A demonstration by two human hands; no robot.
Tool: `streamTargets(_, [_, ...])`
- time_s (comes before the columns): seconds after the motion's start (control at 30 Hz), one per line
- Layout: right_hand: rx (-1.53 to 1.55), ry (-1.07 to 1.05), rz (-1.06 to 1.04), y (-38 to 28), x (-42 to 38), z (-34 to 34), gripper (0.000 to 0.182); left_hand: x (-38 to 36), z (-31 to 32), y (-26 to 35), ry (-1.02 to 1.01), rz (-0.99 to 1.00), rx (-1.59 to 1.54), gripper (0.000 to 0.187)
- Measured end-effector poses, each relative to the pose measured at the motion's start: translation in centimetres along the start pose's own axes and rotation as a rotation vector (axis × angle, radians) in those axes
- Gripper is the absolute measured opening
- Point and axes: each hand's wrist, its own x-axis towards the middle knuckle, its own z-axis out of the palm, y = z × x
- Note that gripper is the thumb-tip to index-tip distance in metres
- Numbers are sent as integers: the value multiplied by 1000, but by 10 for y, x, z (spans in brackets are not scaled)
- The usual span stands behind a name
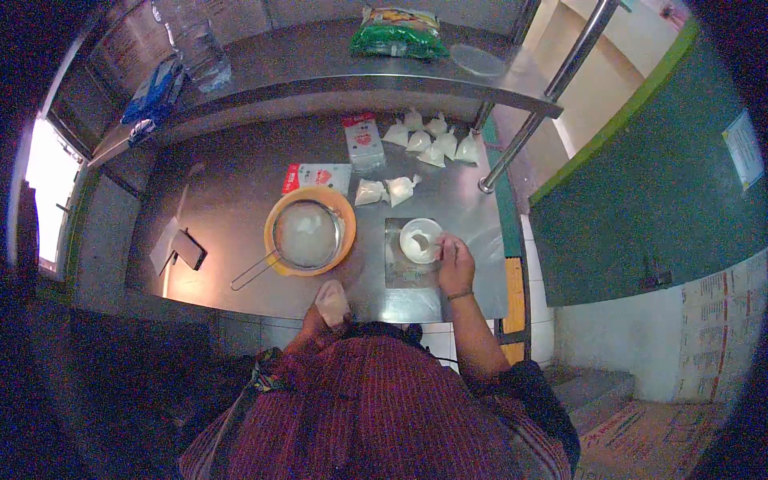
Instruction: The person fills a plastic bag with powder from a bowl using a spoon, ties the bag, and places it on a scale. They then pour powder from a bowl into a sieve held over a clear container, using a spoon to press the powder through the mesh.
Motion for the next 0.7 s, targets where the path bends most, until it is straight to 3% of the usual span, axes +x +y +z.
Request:
streamTargets(0.03, [-90, -66, -99, -6, -3, 0, 25, 0, -2, 2, 1, 2, -1, 52])
streamTargets(0.07, [-90, -67, -99, -11, -4, -2, 25, 0, -4, 4, -150, -106, -338, 52])
streamTargets(0.1, [-259, -114, -247, -15, -6, -5, 23, -3, -3, 10, -301, -214, -674, 51])
streamTargets(0.13, [-428, -160, -394, -19, -7, -7, 22, -6, 7, 20, -302, -215, -675, 51])
streamTargets(0.2, [-446, -181, -436, -26, -8, -6, 20, -10, 24, 31, 4, -83, -311, 46])
streamTargets(0.23, [-461, -204, -479, -28, -8, -5, 19, -6, 23, 26, 2, -85, -312, 46])
streamTargets(0.33, [-499, -250, -480, -25, -7, -5, 17, 3, 26, 28, 41, -93, -427, 39])
streamTargets(0.43, [-494, -240, -442, -22, -12, -5, 18, 11, 20, 20, 11, -245, -719, 36])
streamTargets(0.5, [-531, -208, -471, -24, -14, -4, 18, 33, -5, -3, -315, 297, -200, 38])
streamTargets(0.53, [-568, -171, -496, -26, -16, -3, 20, 20, 4, 11, -303, 302, -203, 38])
streamTargets(0.6, [-533, -115, -486, -33, -21, -3, 23, -9, 20, 34, -9, 312, 235, 40])
streamTargets(0.63, [-503, -46, -474, -38, -21, -1, 28, -10, 20, 36, 4, 317, 230, 40])
streamTargets(0.67, [-498, -59, -480, -41, -22, 2, 28, -11, 19, 37, 57, 87, -116, 41])
streamTargets(0.7, [-303, 7, -389, -46, -22, 8, 33, -12, 19, 40, 104, -144, -462, 42])
